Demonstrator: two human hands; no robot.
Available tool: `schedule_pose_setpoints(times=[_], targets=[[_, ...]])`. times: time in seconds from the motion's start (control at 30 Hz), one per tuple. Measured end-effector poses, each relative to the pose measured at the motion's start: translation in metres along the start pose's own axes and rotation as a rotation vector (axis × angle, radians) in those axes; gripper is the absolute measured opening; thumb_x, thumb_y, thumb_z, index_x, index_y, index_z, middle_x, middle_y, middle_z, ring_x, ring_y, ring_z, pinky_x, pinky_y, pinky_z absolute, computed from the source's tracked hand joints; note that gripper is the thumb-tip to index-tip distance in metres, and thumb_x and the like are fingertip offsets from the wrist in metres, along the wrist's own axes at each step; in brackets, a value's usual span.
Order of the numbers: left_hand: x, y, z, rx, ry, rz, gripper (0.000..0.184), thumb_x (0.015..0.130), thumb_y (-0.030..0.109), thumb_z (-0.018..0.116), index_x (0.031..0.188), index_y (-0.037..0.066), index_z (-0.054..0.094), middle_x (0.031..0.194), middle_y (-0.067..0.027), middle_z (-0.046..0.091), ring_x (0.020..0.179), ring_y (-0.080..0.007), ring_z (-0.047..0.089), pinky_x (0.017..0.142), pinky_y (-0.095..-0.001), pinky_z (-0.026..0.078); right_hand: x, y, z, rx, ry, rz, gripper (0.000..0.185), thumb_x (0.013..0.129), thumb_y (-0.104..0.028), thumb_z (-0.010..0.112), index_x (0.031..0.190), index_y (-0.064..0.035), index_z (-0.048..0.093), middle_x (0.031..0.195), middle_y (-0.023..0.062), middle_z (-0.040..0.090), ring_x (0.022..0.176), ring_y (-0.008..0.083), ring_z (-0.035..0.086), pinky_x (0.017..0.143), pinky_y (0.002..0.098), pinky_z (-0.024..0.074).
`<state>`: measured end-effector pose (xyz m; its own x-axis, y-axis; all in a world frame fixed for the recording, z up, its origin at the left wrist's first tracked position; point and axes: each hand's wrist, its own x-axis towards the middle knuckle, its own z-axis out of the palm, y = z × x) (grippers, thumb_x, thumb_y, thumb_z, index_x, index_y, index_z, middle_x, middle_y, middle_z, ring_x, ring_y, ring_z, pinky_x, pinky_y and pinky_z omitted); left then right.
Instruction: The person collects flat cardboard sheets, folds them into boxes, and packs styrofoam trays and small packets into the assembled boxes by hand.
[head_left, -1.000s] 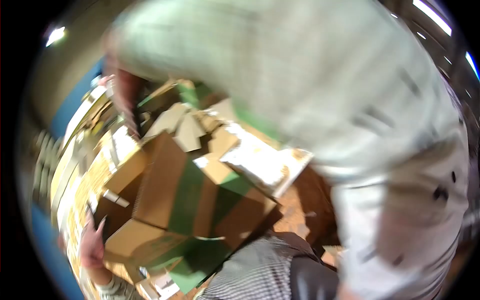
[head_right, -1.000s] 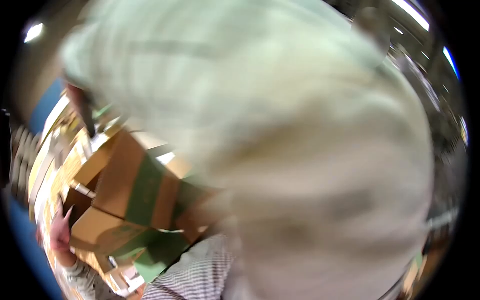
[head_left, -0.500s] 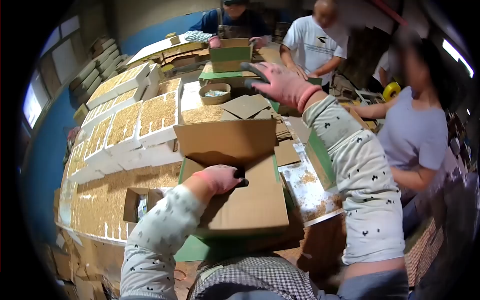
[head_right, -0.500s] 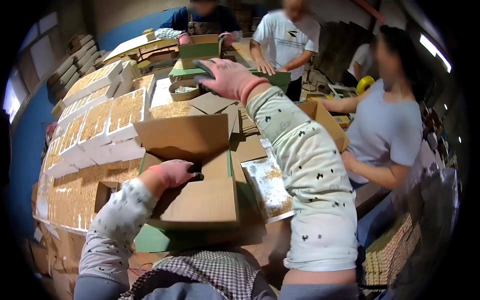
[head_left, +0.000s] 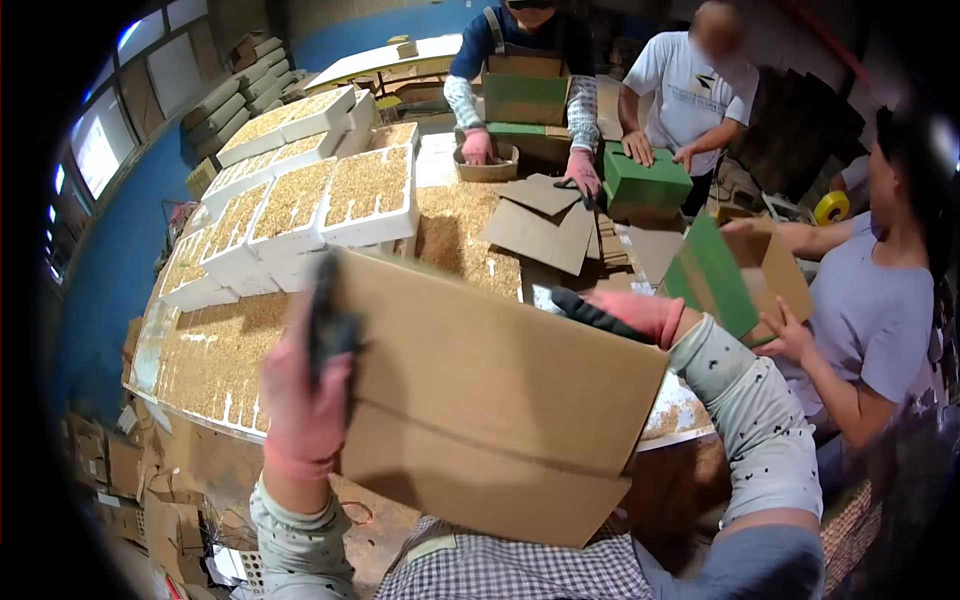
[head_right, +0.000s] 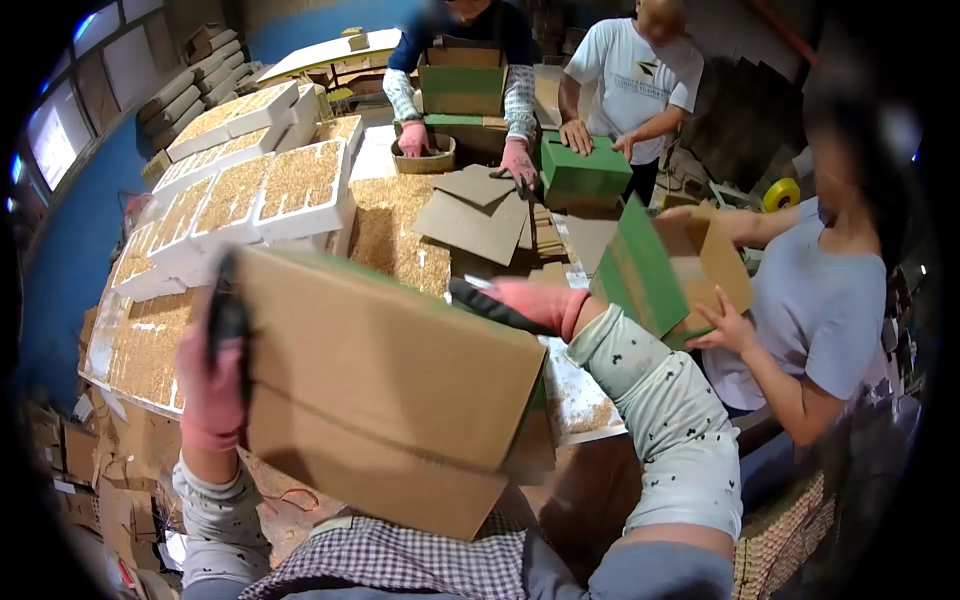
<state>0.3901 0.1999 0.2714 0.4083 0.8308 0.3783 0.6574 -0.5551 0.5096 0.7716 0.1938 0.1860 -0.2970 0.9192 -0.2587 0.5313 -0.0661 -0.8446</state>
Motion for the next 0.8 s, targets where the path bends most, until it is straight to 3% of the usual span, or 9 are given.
schedule_pose_setpoints(times=[0.07, 0.17, 0.3, 0.43, 0.5, 0.57, 0.63, 0.73, 0.8], targets=[[-0.028, -0.050, 0.024, -1.610, 0.233, 0.168, 0.061, 0.089, 0.037, 0.046, 0.140, 0.007, 0.027, 0.130, -0.0165, 0.046, 0.112, -0.0302, 0.050, 0.093, -0.0406, 0.041, -0.024, -0.092, 0.006, 0.554, 0.264, -0.026, 0.034, 0.082, -0.026, 0.065, 0.104, -0.0013, 0.058, 0.093, 0.0034, 0.062, 0.079, 0.0112, 0.056, 0.074, 0.0267, 0.0490], [-0.066, -0.151, 0.069, -1.393, 0.295, -0.027, 0.051, 0.094, 0.031, 0.039, 0.138, 0.005, 0.030, 0.135, -0.0123, 0.040, 0.117, -0.0244, 0.044, 0.096, -0.0372, 0.039, -0.017, -0.101, 0.021, -0.221, 0.536, -0.756, 0.046, 0.058, -0.009, 0.083, 0.094, -0.0009, 0.056, 0.088, 0.0048, 0.061, 0.073, 0.0097, 0.056, 0.064, 0.0277, 0.0489], [-0.066, -0.088, 0.037, -1.192, 0.090, -0.549, 0.048, 0.094, 0.019, 0.042, 0.138, 0.004, 0.031, 0.138, -0.0074, 0.036, 0.119, -0.0157, 0.042, 0.096, -0.0290, 0.038, -0.008, -0.087, 0.087, -0.820, 0.045, -0.756, 0.035, 0.068, -0.041, 0.070, 0.076, -0.0111, 0.055, 0.073, 0.0025, 0.057, 0.065, 0.0258, 0.057, 0.058, 0.0350, 0.0464], [-0.081, -0.073, 0.018, -0.827, -0.152, -0.684, 0.070, 0.078, -0.005, 0.048, 0.143, 0.007, 0.026, 0.144, 0.0006, 0.030, 0.121, -0.0087, 0.035, 0.091, -0.0199, 0.036, -0.007, -0.081, 0.045, 0.012, -0.381, -0.723, 0.043, 0.074, -0.032, 0.070, 0.107, -0.0062, 0.061, 0.089, 0.0093, 0.065, 0.079, 0.0191, 0.062, 0.072, 0.0302, 0.0487], [-0.077, -0.089, 0.003, -0.713, -0.206, -0.718, 0.069, 0.074, -0.010, 0.048, 0.140, 0.004, 0.030, 0.133, -0.0027, 0.041, 0.109, -0.0101, 0.043, 0.087, -0.0210, 0.040, 0.066, 0.005, 0.032, 0.704, 0.269, -0.629, 0.034, 0.086, -0.022, 0.055, 0.111, 0.0007, 0.058, 0.098, 0.0168, 0.064, 0.090, 0.0218, 0.061, 0.082, 0.0288, 0.0464], [-0.072, -0.091, -0.008, -0.631, -0.249, -0.698, 0.070, 0.073, -0.012, 0.048, 0.139, 0.003, 0.031, 0.127, -0.0051, 0.045, 0.103, -0.0116, 0.047, 0.085, -0.0221, 0.041, 0.124, 0.095, 0.041, -0.785, 0.731, -0.155, 0.062, 0.091, -0.051, 0.037, 0.118, 0.0022, 0.053, 0.114, 0.0209, 0.058, 0.107, 0.0290, 0.055, 0.095, 0.0383, 0.0393], [-0.073, -0.091, -0.019, -0.580, -0.275, -0.656, 0.075, 0.070, -0.015, 0.049, 0.140, 0.003, 0.029, 0.129, -0.0074, 0.045, 0.107, -0.0138, 0.046, 0.088, -0.0233, 0.039, 0.119, 0.095, 0.073, -0.622, -0.117, 0.435, 0.082, 0.086, -0.065, 0.022, 0.128, 0.0023, 0.043, 0.133, 0.0212, 0.043, 0.125, 0.0305, 0.040, 0.103, 0.0375, 0.0304], [-0.060, -0.087, -0.003, -0.232, -0.478, -0.469, 0.077, 0.071, -0.011, 0.053, 0.141, 0.003, 0.024, 0.134, -0.0157, 0.042, 0.119, -0.0226, 0.043, 0.100, -0.0297, 0.032, 0.144, 0.144, 0.067, -0.548, -0.096, 0.208, 0.078, 0.083, -0.066, 0.034, 0.101, 0.0040, 0.063, 0.100, 0.0212, 0.064, 0.098, 0.0315, 0.061, 0.088, 0.0370, 0.0447], [-0.065, -0.094, 0.008, -0.274, -0.444, -0.571, 0.076, 0.072, -0.010, 0.055, 0.141, 0.002, 0.024, 0.135, -0.0180, 0.040, 0.124, -0.0257, 0.040, 0.103, -0.0308, 0.029, 0.158, 0.132, 0.033, 0.243, -0.008, 0.603, 0.082, 0.082, -0.071, 0.032, 0.098, 0.0030, 0.065, 0.092, 0.0189, 0.066, 0.093, 0.0306, 0.062, 0.085, 0.0393, 0.0450]])
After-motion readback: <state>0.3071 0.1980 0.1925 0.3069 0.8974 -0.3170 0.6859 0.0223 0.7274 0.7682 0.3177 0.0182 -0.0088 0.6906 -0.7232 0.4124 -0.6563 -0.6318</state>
